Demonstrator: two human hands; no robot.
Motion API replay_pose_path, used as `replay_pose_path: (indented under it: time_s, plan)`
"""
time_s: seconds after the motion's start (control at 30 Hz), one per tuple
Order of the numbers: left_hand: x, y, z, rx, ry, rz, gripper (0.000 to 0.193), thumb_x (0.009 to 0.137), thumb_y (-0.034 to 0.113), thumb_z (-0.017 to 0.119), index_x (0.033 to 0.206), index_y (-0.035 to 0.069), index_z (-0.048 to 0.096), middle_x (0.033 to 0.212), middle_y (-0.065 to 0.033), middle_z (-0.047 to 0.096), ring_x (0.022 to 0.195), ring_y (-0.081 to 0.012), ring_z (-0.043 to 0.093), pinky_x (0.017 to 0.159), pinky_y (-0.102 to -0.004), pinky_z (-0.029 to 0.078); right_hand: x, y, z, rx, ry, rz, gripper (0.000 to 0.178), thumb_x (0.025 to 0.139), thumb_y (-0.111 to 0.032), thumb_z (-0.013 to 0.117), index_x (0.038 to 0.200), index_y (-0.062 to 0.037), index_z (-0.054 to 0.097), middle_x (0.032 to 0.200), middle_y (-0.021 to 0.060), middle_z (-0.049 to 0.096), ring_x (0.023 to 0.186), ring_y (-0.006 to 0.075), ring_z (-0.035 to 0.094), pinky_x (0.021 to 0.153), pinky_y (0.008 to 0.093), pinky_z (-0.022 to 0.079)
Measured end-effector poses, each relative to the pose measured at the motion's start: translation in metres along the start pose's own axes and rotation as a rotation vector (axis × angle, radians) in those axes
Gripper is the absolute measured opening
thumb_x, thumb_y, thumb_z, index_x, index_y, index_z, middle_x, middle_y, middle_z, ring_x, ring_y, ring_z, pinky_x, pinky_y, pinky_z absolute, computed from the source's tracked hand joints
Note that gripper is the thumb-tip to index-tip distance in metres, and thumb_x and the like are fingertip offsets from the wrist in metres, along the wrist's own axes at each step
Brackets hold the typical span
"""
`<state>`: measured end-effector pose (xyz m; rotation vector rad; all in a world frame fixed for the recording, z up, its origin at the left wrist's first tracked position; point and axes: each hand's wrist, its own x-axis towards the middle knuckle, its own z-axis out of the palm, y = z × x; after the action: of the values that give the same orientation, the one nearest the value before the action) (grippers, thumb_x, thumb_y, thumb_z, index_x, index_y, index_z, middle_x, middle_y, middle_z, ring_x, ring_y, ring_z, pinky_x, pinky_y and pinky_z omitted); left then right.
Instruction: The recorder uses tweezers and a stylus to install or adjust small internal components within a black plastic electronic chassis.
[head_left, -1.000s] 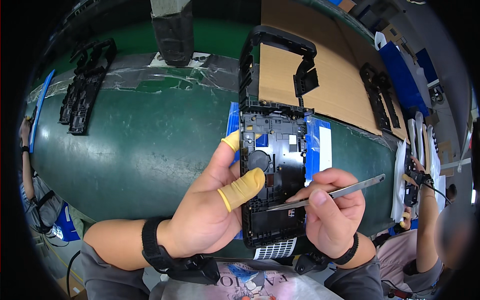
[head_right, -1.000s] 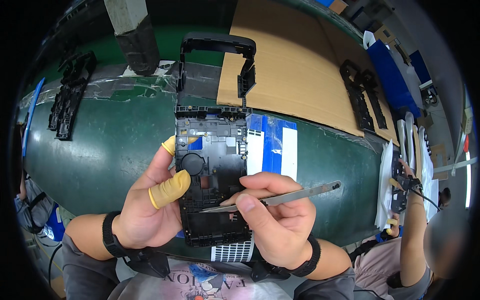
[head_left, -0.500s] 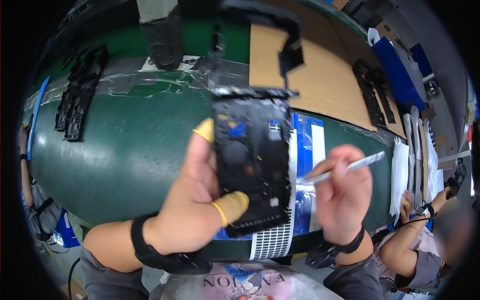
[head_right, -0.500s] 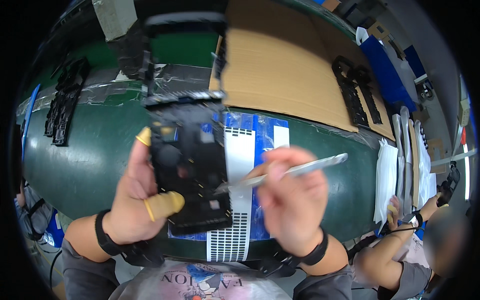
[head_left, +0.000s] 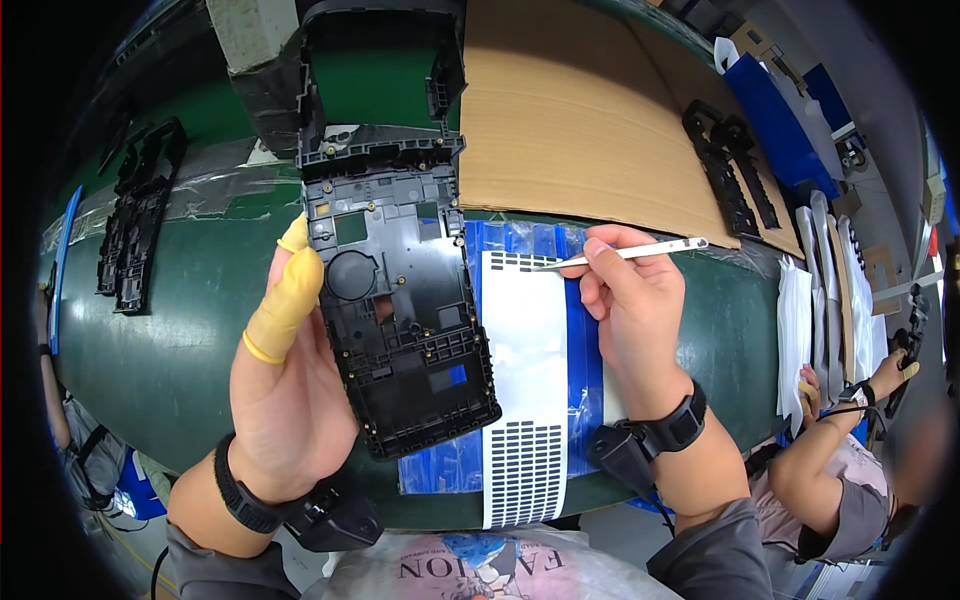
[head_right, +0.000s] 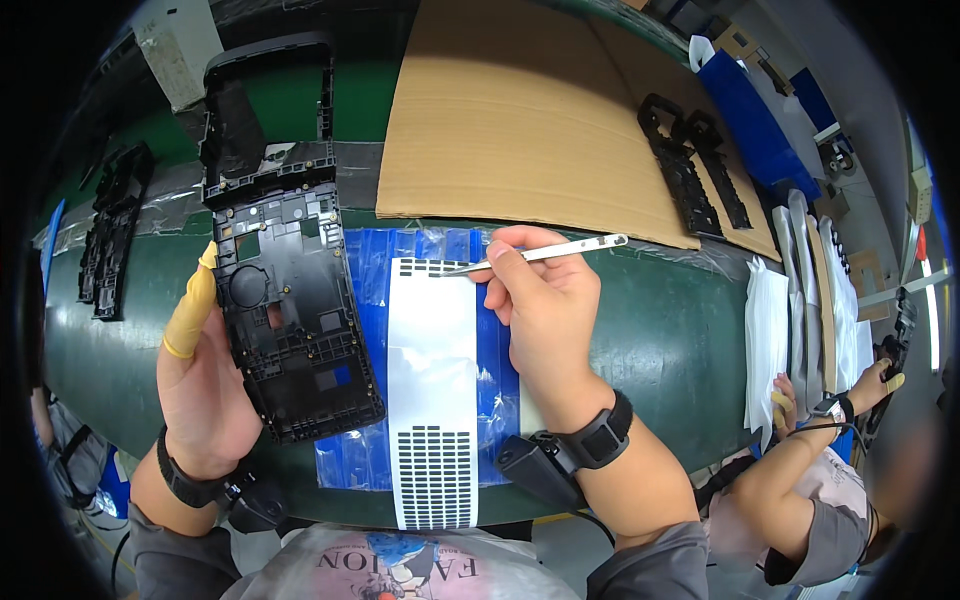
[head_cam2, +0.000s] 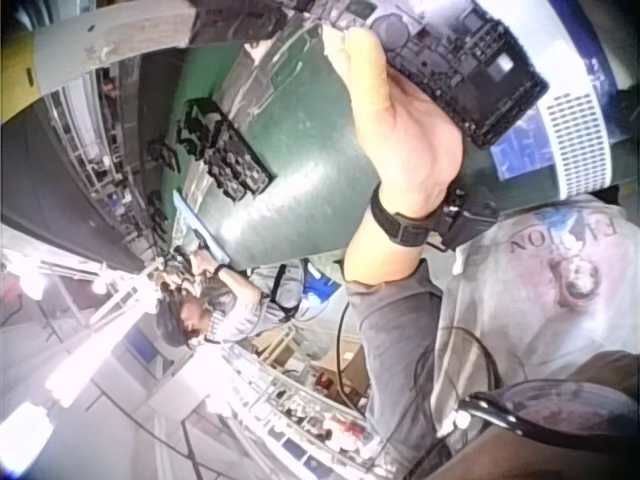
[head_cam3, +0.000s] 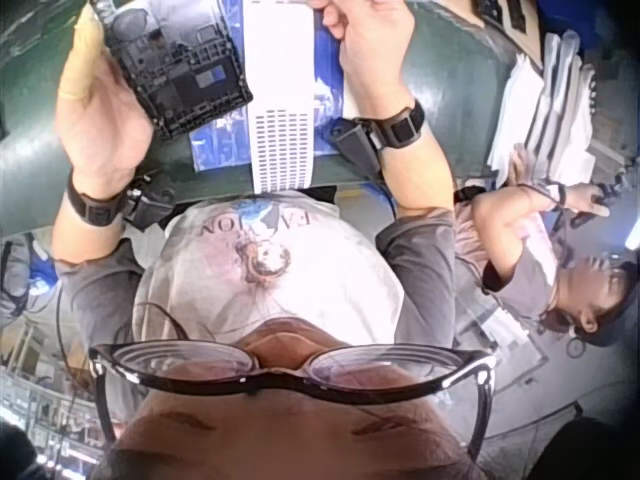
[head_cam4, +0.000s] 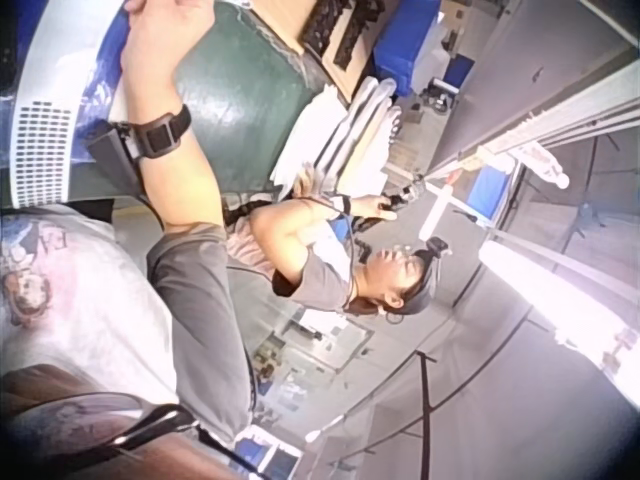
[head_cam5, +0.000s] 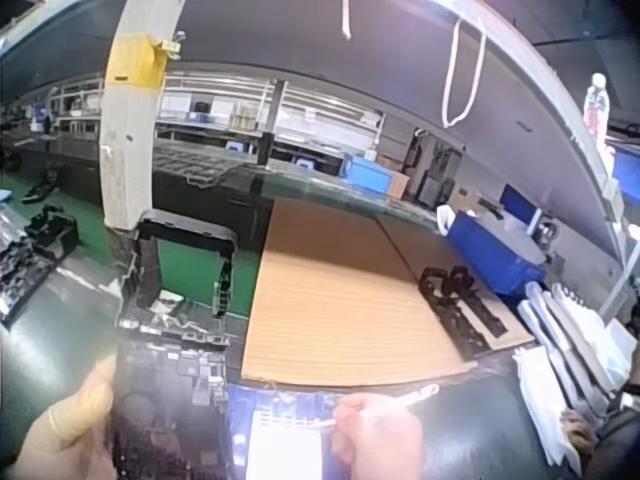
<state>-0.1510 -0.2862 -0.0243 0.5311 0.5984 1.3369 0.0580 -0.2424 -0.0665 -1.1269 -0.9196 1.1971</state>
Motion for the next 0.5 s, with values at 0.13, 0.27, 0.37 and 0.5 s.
replay_pose_path:
  time_s: [0.13,0.27,0.37,0.5]
  plan:
    - [0.000,-0.002,0.001,-0.011,0.045,-0.027,0.043,0.085,0.027,0.040,0.122,0.007,0.030,0.112,-0.0084,0.045,0.100,-0.0181,0.047,0.086,-0.0328,0.039,0.001,0.000,0.001,0.006,-0.008,0.015,0.011,0.076,-0.003,0.054,0.086,0.0023,0.054,0.061,0.0078,0.056,0.049,0.0060,0.049,0.040,0.0154,0.035]
    - [0.003,-0.006,0.003,0.026,0.039,-0.046,0.041,0.086,0.026,0.039,0.121,0.007,0.031,0.112,-0.0085,0.045,0.101,-0.0182,0.047,0.086,-0.0333,0.039,0.001,0.000,-0.002,-0.037,-0.001,0.000,0.011,0.075,-0.001,0.054,0.086,0.0025,0.054,0.064,0.0086,0.057,0.050,0.0067,0.049,0.041,0.0159,0.035]
    - [0.003,-0.008,0.000,0.083,0.014,-0.042,0.041,0.086,0.027,0.041,0.121,0.009,0.032,0.112,-0.0065,0.046,0.101,-0.0183,0.046,0.087,-0.0332,0.038,-0.001,-0.004,-0.002,0.060,-0.029,0.007,0.013,0.076,-0.001,0.053,0.088,0.0031,0.053,0.066,0.0102,0.057,0.049,0.0065,0.047,0.041,0.0156,0.033]
    - [-0.003,-0.015,0.000,0.009,0.010,-0.187,0.041,0.085,0.025,0.042,0.121,0.007,0.031,0.107,-0.0072,0.048,0.093,-0.0186,0.049,0.082,-0.0346,0.041,-0.037,-0.025,0.006,0.118,-0.138,0.042,0.015,0.077,0.000,0.051,0.092,0.0034,0.051,0.068,0.0120,0.057,0.046,0.0063,0.041,0.043,0.0166,0.033]
